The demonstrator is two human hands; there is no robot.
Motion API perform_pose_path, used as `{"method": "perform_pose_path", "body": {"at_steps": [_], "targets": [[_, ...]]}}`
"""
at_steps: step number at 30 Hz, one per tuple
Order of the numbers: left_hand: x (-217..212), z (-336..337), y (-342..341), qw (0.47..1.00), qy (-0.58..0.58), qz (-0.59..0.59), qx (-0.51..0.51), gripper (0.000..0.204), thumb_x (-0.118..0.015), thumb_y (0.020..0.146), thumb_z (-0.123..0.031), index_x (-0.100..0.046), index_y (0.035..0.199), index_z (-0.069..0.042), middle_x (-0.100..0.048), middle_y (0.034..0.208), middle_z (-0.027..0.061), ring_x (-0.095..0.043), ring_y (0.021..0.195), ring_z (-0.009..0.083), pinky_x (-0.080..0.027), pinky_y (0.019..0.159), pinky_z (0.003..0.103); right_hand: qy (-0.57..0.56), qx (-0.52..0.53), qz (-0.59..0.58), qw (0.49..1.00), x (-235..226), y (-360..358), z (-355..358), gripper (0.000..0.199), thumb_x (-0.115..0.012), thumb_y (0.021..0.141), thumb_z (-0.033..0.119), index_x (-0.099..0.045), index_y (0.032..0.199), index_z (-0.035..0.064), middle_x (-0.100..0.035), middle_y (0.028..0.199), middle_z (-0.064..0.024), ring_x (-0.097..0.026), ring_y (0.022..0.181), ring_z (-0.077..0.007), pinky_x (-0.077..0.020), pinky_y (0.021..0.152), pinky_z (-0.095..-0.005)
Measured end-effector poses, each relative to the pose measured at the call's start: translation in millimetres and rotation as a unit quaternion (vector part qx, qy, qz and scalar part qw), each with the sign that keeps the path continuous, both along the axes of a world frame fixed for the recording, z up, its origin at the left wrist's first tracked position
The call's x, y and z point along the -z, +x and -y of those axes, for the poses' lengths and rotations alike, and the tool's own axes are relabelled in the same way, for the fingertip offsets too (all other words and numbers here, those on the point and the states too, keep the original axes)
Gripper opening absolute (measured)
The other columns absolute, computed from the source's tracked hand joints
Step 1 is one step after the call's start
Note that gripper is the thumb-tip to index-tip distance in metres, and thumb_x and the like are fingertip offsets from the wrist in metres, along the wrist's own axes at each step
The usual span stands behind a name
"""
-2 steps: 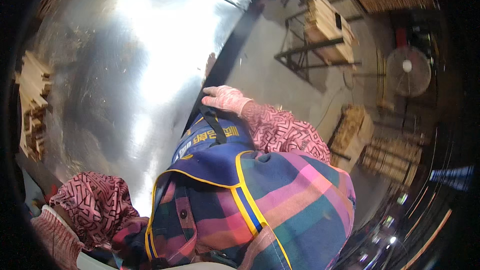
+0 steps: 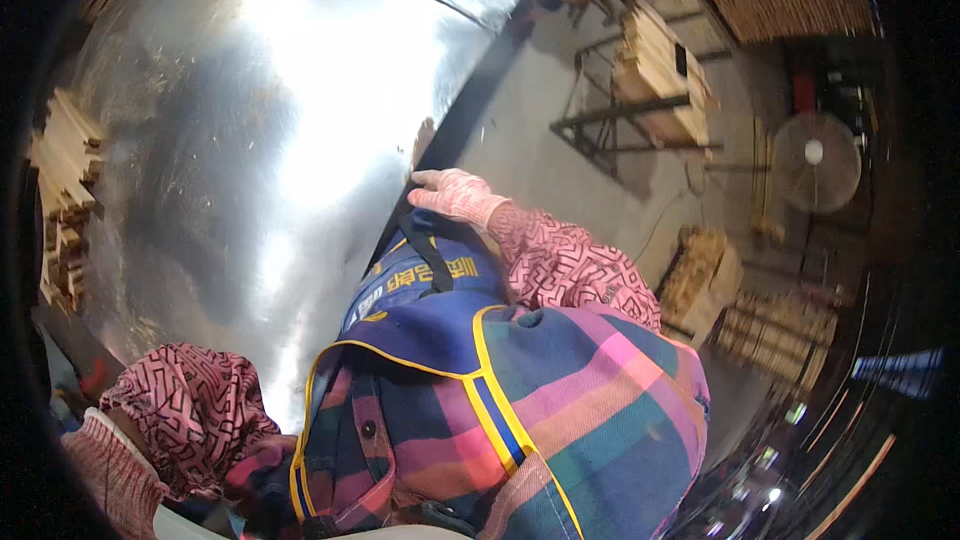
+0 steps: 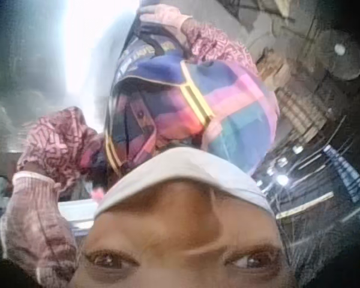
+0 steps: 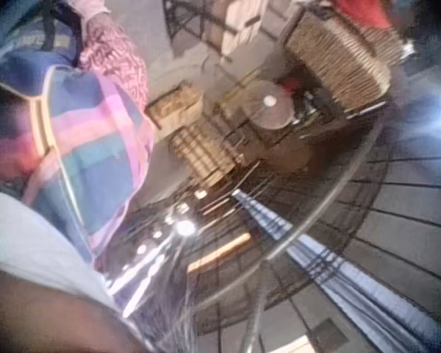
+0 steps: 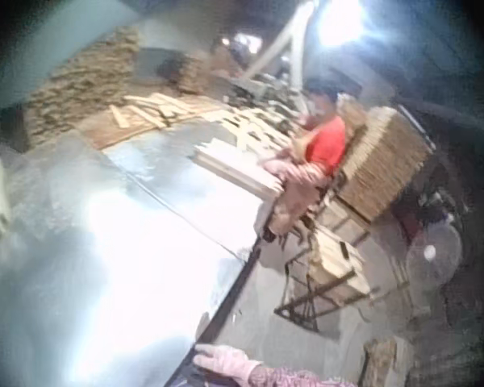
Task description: The person picks up bundles of thin wooden planks from a metal table and places them onto a conveyor belt. They repeat this process, gathering planks from the table and stacking them on the moving belt.
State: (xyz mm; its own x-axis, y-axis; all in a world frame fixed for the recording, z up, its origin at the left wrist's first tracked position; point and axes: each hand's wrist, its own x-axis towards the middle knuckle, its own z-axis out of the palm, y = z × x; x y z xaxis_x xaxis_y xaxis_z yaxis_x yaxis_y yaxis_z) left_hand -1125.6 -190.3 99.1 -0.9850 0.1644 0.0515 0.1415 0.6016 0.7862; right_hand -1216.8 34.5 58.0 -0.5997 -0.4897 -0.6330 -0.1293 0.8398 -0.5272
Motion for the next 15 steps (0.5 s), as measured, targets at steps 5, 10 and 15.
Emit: {"method": "perform_pose_path", "body": {"at_steps": [5, 10, 15], "targets": [[-20.9, 25.0, 32.1, 0.999, 0.001, 0.007, -0.046, 0.043, -0.054, 0.096, -0.035, -0.058, 0.113, 0.005, -0.059, 0.120, 0.0293, -0.065, 0.103, 0.0283, -0.056, 0.081, 0.035, -0.036, 0.062, -0.109, 0.991, -31.2, -32.3, 3.8, 0.065, -0.072, 0.089, 0.042, -0.055, 0.140, 0.0060, -0.065, 0.129, -0.0155, -0.060, 0.119, -0.0217, -0.0451, 0.101, -0.0319], [-42.7, 51.7, 48.2, 0.997, 0.007, 0.004, -0.071, 0.044, -0.054, 0.096, -0.035, -0.058, 0.115, 0.005, -0.059, 0.121, 0.0293, -0.065, 0.104, 0.0284, -0.056, 0.082, 0.035, -0.048, 0.086, -0.243, 0.965, -58.5, -102.9, 16.8, 0.068, -0.066, 0.089, 0.047, -0.052, 0.141, 0.0073, -0.063, 0.130, -0.0182, -0.060, 0.120, -0.0309, -0.0449, 0.103, -0.0364], [-102.2, 91.4, 105.0, 0.998, 0.011, -0.029, -0.059, 0.044, -0.055, 0.096, -0.034, -0.058, 0.116, 0.005, -0.059, 0.122, 0.0293, -0.065, 0.105, 0.0285, -0.057, 0.083, 0.035, 0.175, 0.018, -0.429, 0.886, -111.2, -73.3, 29.3, 0.088, -0.068, 0.083, 0.053, -0.034, 0.150, 0.0075, -0.049, 0.143, -0.0206, -0.051, 0.128, -0.0351, -0.0415, 0.107, -0.0426]]}}
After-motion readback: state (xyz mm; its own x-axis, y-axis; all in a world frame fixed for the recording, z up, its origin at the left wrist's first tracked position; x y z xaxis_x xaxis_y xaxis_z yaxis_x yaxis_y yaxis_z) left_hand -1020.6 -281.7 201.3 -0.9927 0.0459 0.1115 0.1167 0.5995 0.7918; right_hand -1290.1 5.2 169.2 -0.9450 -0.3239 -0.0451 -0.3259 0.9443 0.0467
